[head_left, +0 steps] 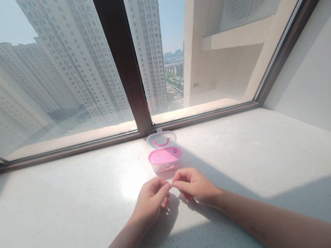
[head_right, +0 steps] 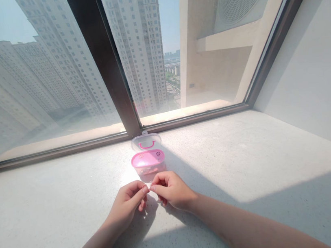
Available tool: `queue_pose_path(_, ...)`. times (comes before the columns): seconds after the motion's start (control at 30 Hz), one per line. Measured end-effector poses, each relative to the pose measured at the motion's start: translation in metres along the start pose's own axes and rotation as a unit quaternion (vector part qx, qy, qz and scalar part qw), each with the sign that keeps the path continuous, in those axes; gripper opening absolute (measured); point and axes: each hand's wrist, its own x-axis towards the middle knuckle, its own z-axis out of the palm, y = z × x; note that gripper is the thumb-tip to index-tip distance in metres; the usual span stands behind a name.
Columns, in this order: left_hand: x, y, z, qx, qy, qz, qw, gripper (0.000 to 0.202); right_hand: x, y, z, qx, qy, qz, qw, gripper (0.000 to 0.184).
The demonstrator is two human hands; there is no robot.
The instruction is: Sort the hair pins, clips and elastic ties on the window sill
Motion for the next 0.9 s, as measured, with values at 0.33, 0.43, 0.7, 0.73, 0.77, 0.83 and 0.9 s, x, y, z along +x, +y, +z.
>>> queue_pose_path(0.33, 0.0011, -0.0009, -0.0007, -0.003, -0.002, 0.005, 1.000, 0.029, 0.0007, 0.0026, -0.0002, -0.002, -0.003, -0.010, 1.000, 0.020)
queue_pose_path(0.43, 0.0003, -0.0006, -0.0004, -0.003, -0.001, 0.007, 1.000, 0.028, 0.0006, 0.0018, 0.0000, -0.003, -0.002, -0.006, 1.000, 0.019)
queue_pose_path(0.7, -0.0002, 0.0019, 0.0004, -0.009, 0.002, -0.003, 1.000, 0.030, 0.0005, 0.0033, -0.0010, -0.003, -0.007, -0.008, 1.000, 0.018)
queue_pose_path(0.73, -0.0001, 0.0020, 0.0003, -0.008, 0.002, -0.003, 1.000, 0.030, 0.0006, 0.0034, -0.0010, -0.003, -0.008, -0.009, 1.000, 0.019)
queue_pose_path(0.77, -0.0001, 0.0021, 0.0003, -0.008, 0.002, -0.002, 1.000, 0.030, 0.0006, 0.0033, -0.0010, -0.003, -0.008, -0.009, 1.000, 0.019)
queue_pose_path(0.83, 0.0002, 0.0020, 0.0001, -0.008, 0.002, -0.002, 1.000, 0.030, 0.0007, 0.0029, -0.0009, -0.002, -0.006, -0.008, 1.000, 0.020)
queue_pose_path(0.9, 0.0006, 0.0015, 0.0000, -0.007, 0.002, 0.000, 1.000, 0.030, 0.0006, 0.0021, -0.0005, -0.002, -0.003, -0.005, 1.000, 0.021)
